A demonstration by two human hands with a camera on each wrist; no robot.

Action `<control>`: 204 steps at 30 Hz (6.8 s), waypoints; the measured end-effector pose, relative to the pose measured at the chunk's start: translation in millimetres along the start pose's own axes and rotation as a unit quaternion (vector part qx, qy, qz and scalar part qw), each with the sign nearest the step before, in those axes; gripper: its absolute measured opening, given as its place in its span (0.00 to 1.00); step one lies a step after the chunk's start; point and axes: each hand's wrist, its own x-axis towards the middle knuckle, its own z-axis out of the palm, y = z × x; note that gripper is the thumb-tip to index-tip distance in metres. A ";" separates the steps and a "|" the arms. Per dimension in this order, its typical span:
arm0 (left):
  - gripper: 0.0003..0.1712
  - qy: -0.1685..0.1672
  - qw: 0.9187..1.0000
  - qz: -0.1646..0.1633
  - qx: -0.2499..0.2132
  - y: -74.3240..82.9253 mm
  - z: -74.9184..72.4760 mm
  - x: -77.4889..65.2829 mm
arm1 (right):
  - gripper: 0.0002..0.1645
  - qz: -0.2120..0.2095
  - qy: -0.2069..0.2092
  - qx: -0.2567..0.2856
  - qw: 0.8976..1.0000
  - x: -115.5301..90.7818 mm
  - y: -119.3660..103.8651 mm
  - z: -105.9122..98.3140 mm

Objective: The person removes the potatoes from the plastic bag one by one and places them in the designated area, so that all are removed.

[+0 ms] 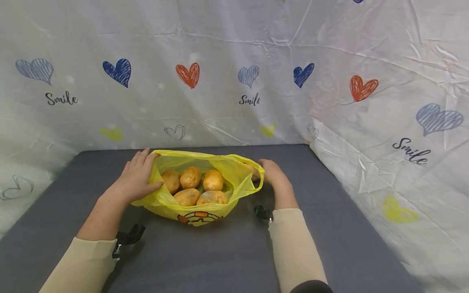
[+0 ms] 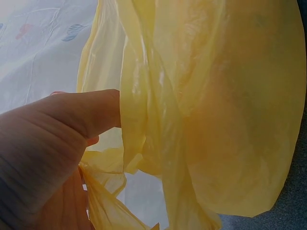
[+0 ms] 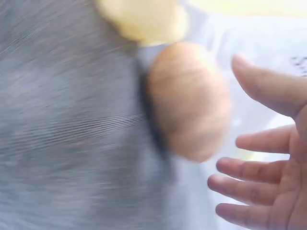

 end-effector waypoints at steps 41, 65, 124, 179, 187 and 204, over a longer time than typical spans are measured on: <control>0.51 0.022 0.999 -0.033 0.000 5.1 6.3 4.0 | 0.06 -0.102 -0.207 -0.142 0.963 -31.9 -107.1 42.7; 0.56 0.018 0.999 -0.043 0.002 5.2 7.3 1.6 | 0.33 -0.163 0.004 -0.035 0.986 -78.0 -107.6 -35.2; 0.59 0.008 0.999 -0.043 0.013 3.9 12.1 1.9 | 0.43 0.095 0.004 -0.051 0.994 -15.0 42.2 -30.9; 0.59 0.002 0.999 -0.036 0.023 10.5 13.7 0.8 | 0.24 -0.070 0.003 -0.143 0.987 -16.9 -107.6 86.7; 0.60 -0.001 0.999 -0.039 0.024 7.9 17.8 2.6 | 0.23 -0.077 0.026 -0.112 0.990 -21.8 -113.0 71.2; 0.59 -0.001 0.999 -0.044 0.022 6.9 18.6 0.9 | 0.36 -0.137 -0.028 0.026 0.990 -70.4 -112.8 -27.2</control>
